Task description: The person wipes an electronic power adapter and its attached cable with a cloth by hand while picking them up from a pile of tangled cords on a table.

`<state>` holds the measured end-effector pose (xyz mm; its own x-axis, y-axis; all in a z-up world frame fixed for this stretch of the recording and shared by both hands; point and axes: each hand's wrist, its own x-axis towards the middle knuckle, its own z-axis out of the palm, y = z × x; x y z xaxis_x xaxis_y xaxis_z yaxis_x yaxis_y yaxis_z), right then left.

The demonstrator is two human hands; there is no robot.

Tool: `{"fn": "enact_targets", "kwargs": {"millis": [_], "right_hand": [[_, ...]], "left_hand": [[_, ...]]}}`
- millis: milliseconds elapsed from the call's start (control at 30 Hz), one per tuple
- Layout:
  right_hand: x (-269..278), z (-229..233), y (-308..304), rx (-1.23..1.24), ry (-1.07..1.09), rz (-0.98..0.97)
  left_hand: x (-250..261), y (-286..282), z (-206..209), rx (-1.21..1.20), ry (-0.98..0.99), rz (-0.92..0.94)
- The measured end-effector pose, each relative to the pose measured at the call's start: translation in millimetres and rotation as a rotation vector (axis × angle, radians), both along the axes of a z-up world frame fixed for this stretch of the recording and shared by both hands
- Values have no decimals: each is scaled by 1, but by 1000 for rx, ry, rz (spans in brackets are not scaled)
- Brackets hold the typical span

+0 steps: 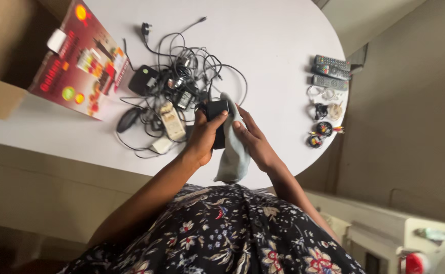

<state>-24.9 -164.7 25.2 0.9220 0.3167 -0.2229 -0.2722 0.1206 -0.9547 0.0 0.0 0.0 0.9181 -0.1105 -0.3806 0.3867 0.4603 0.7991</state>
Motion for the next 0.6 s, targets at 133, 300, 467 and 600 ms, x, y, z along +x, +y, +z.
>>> {"fn": "enact_targets", "kwargs": {"millis": [133,300,467,600], "right_hand": [[-2,8,27,-168,-17,-85],[-12,17,39,-260,-4,-265],[-49,35,38,-238,-277,-476],[-44,51,80,-192,-189,-434]], "left_hand": [[10,39,-4,-98,-4,-74],[31,67,-11,-349,10,-218],[48,80,0,-463,-71,-406],[43,60,22,-657,149,-587]]}}
